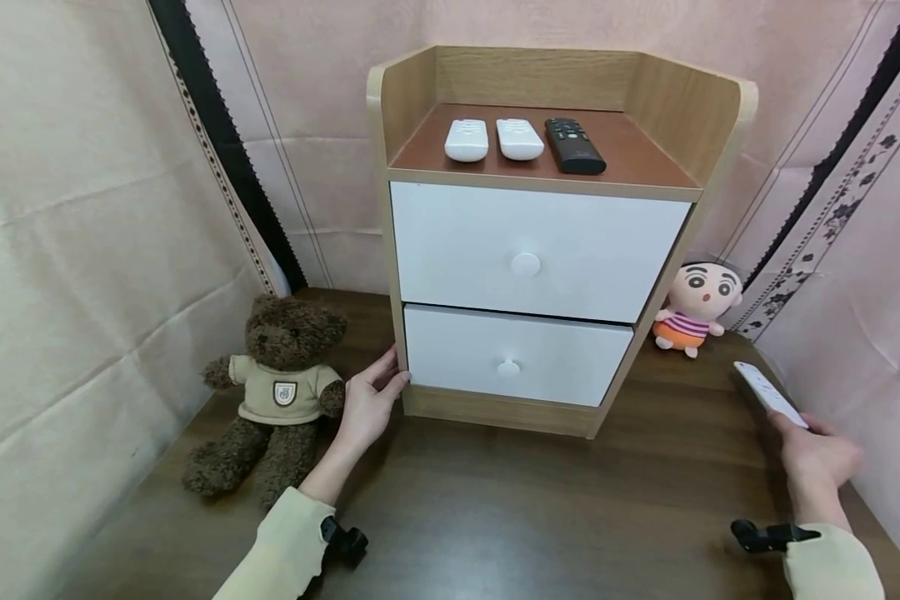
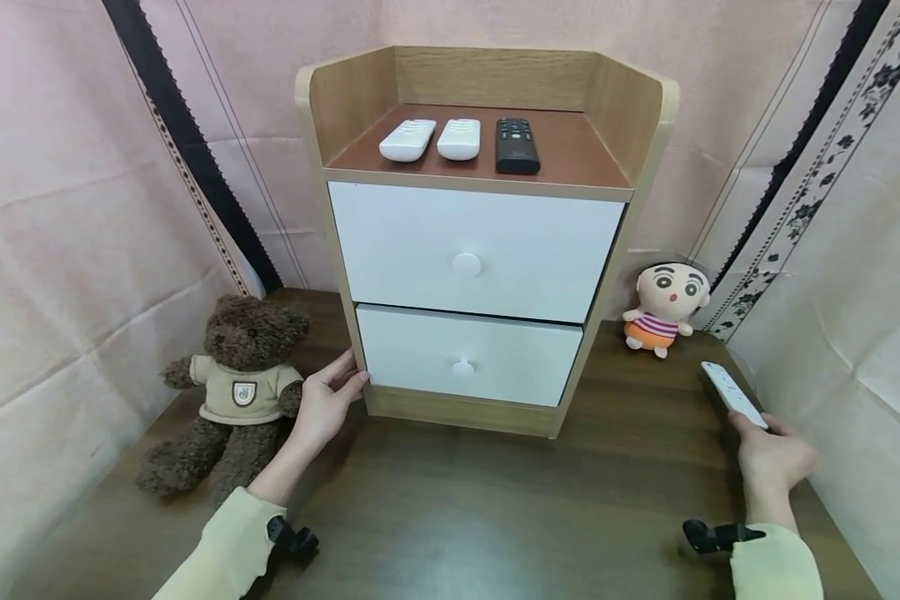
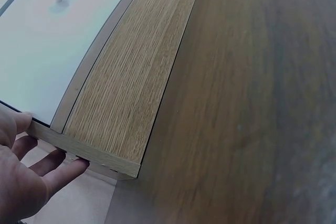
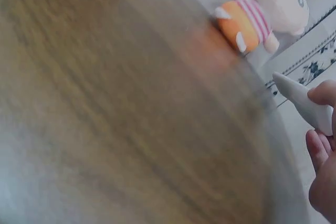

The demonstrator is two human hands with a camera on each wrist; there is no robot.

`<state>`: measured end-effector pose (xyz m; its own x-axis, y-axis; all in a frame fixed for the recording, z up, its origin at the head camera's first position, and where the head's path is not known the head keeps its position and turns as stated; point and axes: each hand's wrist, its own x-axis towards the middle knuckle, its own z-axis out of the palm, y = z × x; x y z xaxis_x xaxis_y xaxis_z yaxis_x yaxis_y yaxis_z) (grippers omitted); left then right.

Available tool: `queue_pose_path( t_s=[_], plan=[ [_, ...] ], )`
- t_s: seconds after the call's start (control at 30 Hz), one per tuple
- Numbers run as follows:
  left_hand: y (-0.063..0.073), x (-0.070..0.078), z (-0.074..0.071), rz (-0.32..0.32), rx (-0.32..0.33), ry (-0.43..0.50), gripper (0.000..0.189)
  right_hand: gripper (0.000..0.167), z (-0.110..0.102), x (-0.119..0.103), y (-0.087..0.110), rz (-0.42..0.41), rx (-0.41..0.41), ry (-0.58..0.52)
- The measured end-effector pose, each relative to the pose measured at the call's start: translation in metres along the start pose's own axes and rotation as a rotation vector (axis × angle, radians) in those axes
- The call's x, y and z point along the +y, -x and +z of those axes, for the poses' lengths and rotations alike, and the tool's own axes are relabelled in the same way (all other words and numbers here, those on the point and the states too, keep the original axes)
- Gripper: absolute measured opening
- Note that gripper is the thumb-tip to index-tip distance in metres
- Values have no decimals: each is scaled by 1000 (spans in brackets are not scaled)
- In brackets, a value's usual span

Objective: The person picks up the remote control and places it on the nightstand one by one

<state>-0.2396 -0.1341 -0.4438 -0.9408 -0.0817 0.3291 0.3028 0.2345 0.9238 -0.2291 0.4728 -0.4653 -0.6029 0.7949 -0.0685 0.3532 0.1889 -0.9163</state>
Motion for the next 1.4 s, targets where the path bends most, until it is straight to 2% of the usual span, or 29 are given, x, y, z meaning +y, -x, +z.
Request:
queue_pose_path(
  t_s=[0.2, 0.4, 0.57, 0.8, 0.97, 1.2, 1.4],
  plan=[
    [0, -1, 0, 23, 6, -1, 51, 23, -7, -21, 8, -37, 1, -122],
    [0, -3, 0, 46, 16, -17, 51, 28, -11, -59, 26, -99, 34, -274],
    [0, -2, 0, 25, 3, 0, 52, 28, -19, -90, 47, -133, 28, -423],
    [2, 1, -2, -6, -19, 20, 52, 30, -26, -126, 80, -350, 84, -507],
    [2, 1, -4, -13, -28, 25, 52, 39, -30, -146, 101, -422, 61, -670],
    [1, 0, -3, -4, -30, 21, 52, 41, -37, -168, 129, -480, 55, -665],
    [1, 1, -2, -12, -34, 37, 52, 45, -43, -184, 151, -513, -2, -837]
  ],
)
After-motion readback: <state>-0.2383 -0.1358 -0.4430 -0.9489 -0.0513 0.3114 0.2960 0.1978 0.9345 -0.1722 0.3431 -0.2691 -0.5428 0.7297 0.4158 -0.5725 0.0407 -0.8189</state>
